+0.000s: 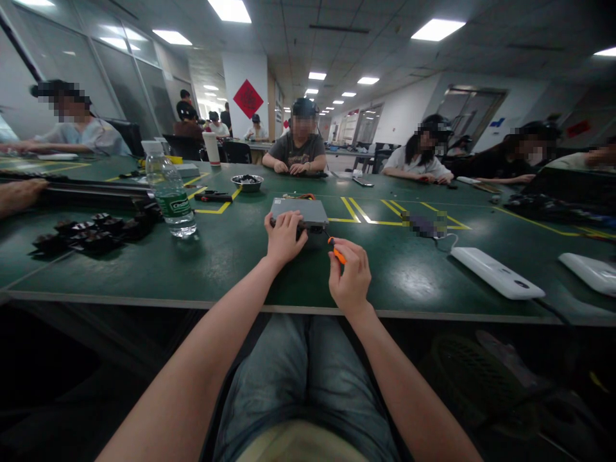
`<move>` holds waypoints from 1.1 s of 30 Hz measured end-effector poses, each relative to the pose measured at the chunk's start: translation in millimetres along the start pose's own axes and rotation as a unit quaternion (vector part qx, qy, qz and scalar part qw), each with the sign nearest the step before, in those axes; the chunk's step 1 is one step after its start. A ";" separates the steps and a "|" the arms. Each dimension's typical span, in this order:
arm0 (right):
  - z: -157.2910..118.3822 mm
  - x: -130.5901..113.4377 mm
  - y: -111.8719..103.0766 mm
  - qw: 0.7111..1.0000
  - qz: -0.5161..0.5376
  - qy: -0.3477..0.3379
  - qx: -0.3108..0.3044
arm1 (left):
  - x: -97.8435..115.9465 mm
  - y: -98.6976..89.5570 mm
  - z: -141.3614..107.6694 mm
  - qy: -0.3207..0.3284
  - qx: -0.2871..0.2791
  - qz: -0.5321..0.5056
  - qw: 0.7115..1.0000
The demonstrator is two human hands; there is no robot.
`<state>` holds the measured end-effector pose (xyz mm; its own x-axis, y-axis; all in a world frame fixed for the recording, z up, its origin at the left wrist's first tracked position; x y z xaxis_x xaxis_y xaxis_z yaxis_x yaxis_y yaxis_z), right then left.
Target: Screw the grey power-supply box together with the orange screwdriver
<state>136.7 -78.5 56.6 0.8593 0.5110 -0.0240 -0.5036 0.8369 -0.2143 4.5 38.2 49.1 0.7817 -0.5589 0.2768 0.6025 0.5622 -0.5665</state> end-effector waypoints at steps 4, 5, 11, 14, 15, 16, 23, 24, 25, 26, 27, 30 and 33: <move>-0.4 3.2 2.4 0.999 0.039 0.019 -0.007 | 0.6 -0.6 -0.2 0.001 0.000 0.002 1.000; -0.4 4.2 2.4 0.999 0.036 0.023 -0.007 | 0.7 -0.8 -0.3 0.000 -0.001 0.002 1.000; 2.4 -2.1 4.1 0.999 -0.004 -0.036 -0.040 | 0.4 -0.6 -0.4 0.003 0.001 0.006 1.000; 9.3 0.2 5.5 0.997 -0.008 -0.050 -0.053 | -0.1 0.2 -0.3 0.003 0.001 0.006 1.000; 12.5 3.1 5.8 0.997 -0.003 -0.047 -0.055 | -0.3 0.4 -0.3 0.003 0.001 0.005 1.000; 15.6 6.5 6.3 0.997 0.003 -0.044 -0.058 | -0.4 0.6 -0.2 0.003 0.000 0.004 1.000; 16.7 18.8 2.6 0.997 -0.017 -0.069 0.006 | -0.3 0.3 -0.2 0.005 0.004 -0.002 1.000; 13.8 18.0 3.4 0.997 -0.013 -0.070 0.010 | -0.1 0.2 -0.3 0.006 0.004 -0.002 1.000; 10.9 16.8 5.3 0.997 -0.004 -0.071 0.007 | 0.0 0.2 -0.4 0.006 0.003 -0.002 1.000; 8.3 15.4 7.5 0.997 0.008 -0.071 0.001 | 0.0 0.2 -0.5 0.005 0.002 -0.002 1.000; 6.2 14.0 9.6 0.997 0.020 -0.072 -0.005 | -0.1 0.1 -0.5 0.004 0.000 -0.002 1.000; 3.0 13.1 13.0 0.997 0.050 -0.056 -0.009 | 0.1 -0.1 -0.6 0.002 0.001 -0.003 1.000; 2.6 14.7 14.1 0.996 0.076 -0.034 -0.020 | 0.1 -0.3 -0.6 0.001 0.004 -0.004 1.000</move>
Point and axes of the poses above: each hand's wrist, its own z-axis towards the middle knuckle, its own y-axis out of the palm, x = y × z, the point moved 6 cm from there along z, towards the middle knuckle, and after that the axes turned 8 degrees about -z, right-handed, at the moved point
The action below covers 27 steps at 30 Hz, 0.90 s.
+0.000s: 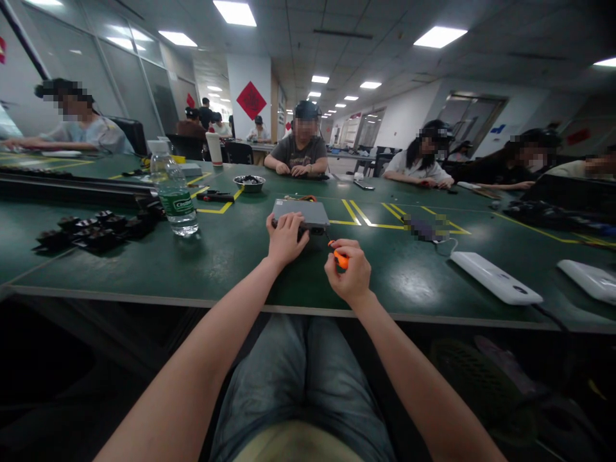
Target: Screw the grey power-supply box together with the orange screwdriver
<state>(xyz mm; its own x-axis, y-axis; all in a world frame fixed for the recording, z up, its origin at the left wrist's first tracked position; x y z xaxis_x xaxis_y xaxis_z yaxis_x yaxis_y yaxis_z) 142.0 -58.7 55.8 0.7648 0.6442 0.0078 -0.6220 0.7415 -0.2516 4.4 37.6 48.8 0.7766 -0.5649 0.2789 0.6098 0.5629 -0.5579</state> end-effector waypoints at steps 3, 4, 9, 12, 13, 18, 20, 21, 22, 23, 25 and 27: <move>0.5 -2.8 1.7 1.000 0.005 -0.006 -0.028 | -0.4 0.6 0.1 -0.002 0.001 0.000 1.000; 0.9 -3.9 2.3 0.999 0.004 -0.008 -0.039 | -0.6 0.9 0.2 -0.002 0.000 0.000 1.000; 3.1 2.1 -2.3 0.997 -0.033 0.061 -0.039 | -1.9 2.2 0.4 -0.010 -0.005 0.004 1.000; 0.6 11.1 -6.5 0.988 -0.076 0.130 -0.024 | -1.4 1.7 0.3 -0.010 -0.007 0.005 1.000; -0.7 13.1 -6.4 0.986 -0.078 0.145 -0.027 | -1.1 1.5 0.3 -0.010 -0.007 0.004 1.000; -2.9 9.5 -2.0 0.990 -0.066 0.110 -0.051 | 0.0 0.4 0.5 -0.010 -0.006 0.005 1.000; -2.0 6.3 -1.9 0.993 -0.072 0.080 -0.056 | 0.1 0.3 0.6 -0.009 -0.004 0.005 1.000; -1.6 5.5 -2.1 0.993 -0.074 0.071 -0.059 | 0.2 0.2 0.6 -0.008 -0.003 0.004 1.000; -1.1 4.9 -2.4 0.993 -0.075 0.065 -0.063 | 0.2 0.1 0.6 -0.007 -0.001 0.003 1.000; -0.6 4.2 -2.6 0.993 -0.074 0.059 -0.067 | 0.2 0.1 0.6 -0.006 0.000 0.003 1.000; 0.1 2.5 -2.9 0.994 -0.071 0.046 -0.074 | 0.0 0.2 0.6 -0.008 0.000 0.004 1.000; 0.5 0.6 -2.9 0.994 -0.066 0.035 -0.080 | -0.1 0.2 0.5 -0.010 -0.001 0.005 1.000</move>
Point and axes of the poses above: each hand's wrist, its own z-axis towards the middle knuckle, its own y-axis out of the palm, x = y × z, the point moved 6 cm from there along z, towards the middle knuckle, and after that the axes turned 8 degrees about -z, right-handed, at the moved point
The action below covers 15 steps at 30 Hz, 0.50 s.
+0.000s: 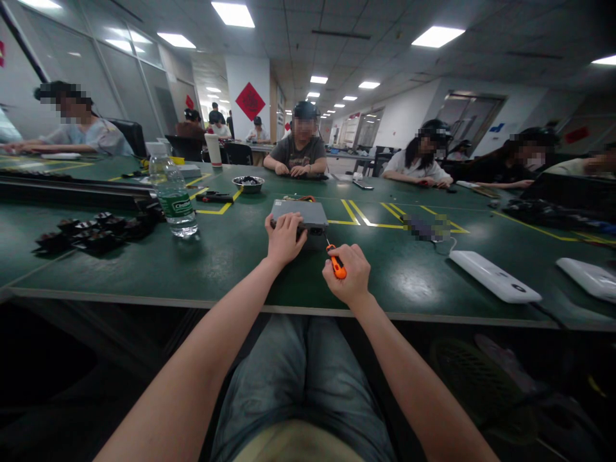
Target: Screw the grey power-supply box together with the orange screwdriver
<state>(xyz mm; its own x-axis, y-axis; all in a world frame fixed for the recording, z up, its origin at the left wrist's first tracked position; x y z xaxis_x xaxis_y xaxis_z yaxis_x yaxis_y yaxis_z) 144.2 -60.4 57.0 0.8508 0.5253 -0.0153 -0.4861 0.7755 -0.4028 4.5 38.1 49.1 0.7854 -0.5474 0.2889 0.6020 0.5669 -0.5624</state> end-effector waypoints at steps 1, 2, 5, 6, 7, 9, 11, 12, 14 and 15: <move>0.1 -0.8 0.0 1.000 0.002 -0.004 -0.001 | 0.2 -0.2 0.0 0.000 0.001 0.000 1.000; 0.2 -1.4 0.1 1.000 0.003 -0.007 -0.003 | 0.4 -0.4 0.0 0.001 0.001 -0.001 1.000; 0.8 -2.1 1.1 1.000 0.002 -0.009 -0.009 | 0.6 -0.6 0.0 -0.001 0.000 -0.004 1.000; 1.1 -2.0 1.6 1.000 0.000 -0.008 -0.012 | 0.5 -0.5 0.1 -0.002 -0.002 -0.004 1.000; 1.5 -1.9 1.9 1.000 -0.001 -0.006 -0.015 | 0.4 -0.4 0.1 -0.003 -0.003 -0.005 1.000; 2.0 -1.4 2.1 1.000 -0.006 0.002 -0.016 | 0.4 -0.3 0.1 -0.002 -0.004 -0.005 1.000; 1.9 0.1 1.7 1.000 -0.009 0.022 -0.011 | 0.4 -0.2 0.1 -0.002 -0.002 -0.003 1.000; 1.4 1.8 1.4 0.999 -0.006 0.041 -0.007 | 0.3 -0.2 0.0 -0.001 0.000 -0.003 1.000; -0.5 6.8 1.9 0.996 0.005 0.093 -0.007 | 0.2 -0.1 -0.1 0.001 0.002 -0.002 1.000; -1.8 9.2 2.7 0.993 0.011 0.116 -0.011 | 0.2 -0.1 -0.1 0.001 0.002 -0.003 1.000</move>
Point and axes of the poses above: each hand's wrist, its own z-axis towards the middle knuckle, its own y-axis out of the palm, x = y × z, the point moved 6 cm from there along z, towards the middle knuckle, and after that the axes turned 8 degrees about -z, right-handed, at the moved point
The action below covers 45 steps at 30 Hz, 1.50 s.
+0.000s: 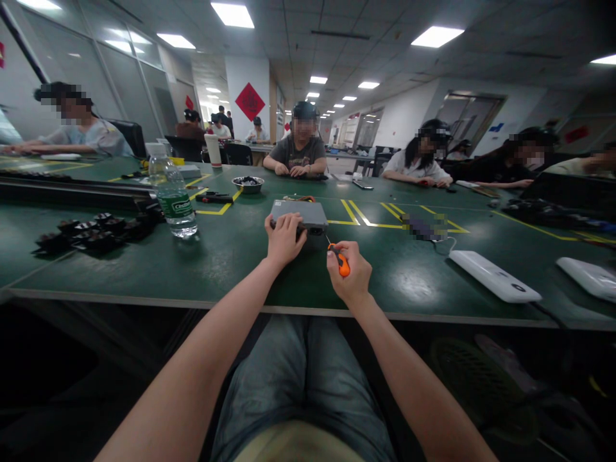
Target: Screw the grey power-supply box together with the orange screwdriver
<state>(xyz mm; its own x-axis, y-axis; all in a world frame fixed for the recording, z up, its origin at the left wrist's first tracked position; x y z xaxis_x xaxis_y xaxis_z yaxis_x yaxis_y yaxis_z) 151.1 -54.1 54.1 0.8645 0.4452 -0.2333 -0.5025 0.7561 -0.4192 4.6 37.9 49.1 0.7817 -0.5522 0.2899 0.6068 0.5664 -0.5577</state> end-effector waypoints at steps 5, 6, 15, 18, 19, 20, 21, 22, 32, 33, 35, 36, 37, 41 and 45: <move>-1.3 0.1 -0.6 1.000 0.010 -0.015 0.004 | 0.2 0.1 0.0 -0.002 -0.005 0.007 1.000; -1.0 -1.6 -1.5 0.999 0.008 -0.033 0.009 | 0.4 0.0 0.1 -0.002 -0.006 0.010 1.000; 2.4 -9.3 -1.8 0.997 -0.001 -0.081 -0.004 | 0.5 -0.1 0.3 -0.004 -0.005 0.004 1.000; 1.8 -4.7 -0.9 1.000 0.014 -0.023 -0.011 | 0.2 0.0 0.0 -0.002 -0.002 0.002 1.000; 1.2 -2.1 0.2 1.000 0.022 0.004 -0.017 | 0.1 0.1 0.0 -0.001 -0.001 0.002 1.000; 0.3 0.4 1.5 0.999 0.030 0.028 -0.025 | 0.0 0.2 -0.1 0.000 -0.001 0.002 1.000; -0.6 2.0 2.7 0.998 0.035 0.043 -0.032 | -0.2 0.5 -0.1 0.000 -0.001 0.002 1.000; -1.3 2.7 3.5 0.998 0.036 0.047 -0.036 | -0.4 0.7 -0.1 0.000 -0.002 0.003 1.000; 2.0 -6.1 -3.6 0.998 0.027 -0.057 0.004 | -0.4 0.3 -0.5 0.008 0.005 0.001 1.000; 2.4 -6.8 -3.6 0.998 0.026 -0.057 0.000 | -0.5 0.3 -0.5 0.007 0.005 0.002 1.000; 2.9 -7.5 -3.2 0.998 0.023 -0.058 -0.007 | -0.7 0.5 -0.4 0.004 0.003 0.004 1.000; 2.8 -7.8 -3.0 0.998 0.020 -0.060 -0.007 | -0.8 0.7 -0.3 0.003 0.003 0.004 1.000; 2.6 -7.9 -2.7 0.998 0.018 -0.062 -0.006 | -0.9 0.8 -0.3 0.003 0.003 0.005 1.000; 1.4 -3.5 -3.9 0.999 0.008 -0.041 0.029 | -0.8 1.0 -0.3 0.006 0.006 0.005 1.000; 0.5 -5.1 -1.9 0.998 -0.018 -0.061 0.025 | -1.2 1.2 -0.4 0.005 0.004 0.002 1.000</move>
<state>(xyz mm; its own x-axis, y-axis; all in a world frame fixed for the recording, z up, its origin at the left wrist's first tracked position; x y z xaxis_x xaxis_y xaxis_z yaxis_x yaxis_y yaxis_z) 147.6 -57.5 56.5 0.8759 0.4700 -0.1089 -0.4735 0.7943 -0.3807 4.4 39.0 47.8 0.7830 -0.5556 0.2798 0.6045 0.5736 -0.5528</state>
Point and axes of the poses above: each hand's wrist, its own z-axis towards the middle knuckle, its own y-axis out of the palm, x = y × z, the point moved 6 cm from there along z, towards the middle knuckle, and after that the axes turned 8 degrees about -z, right-handed, at the moved point
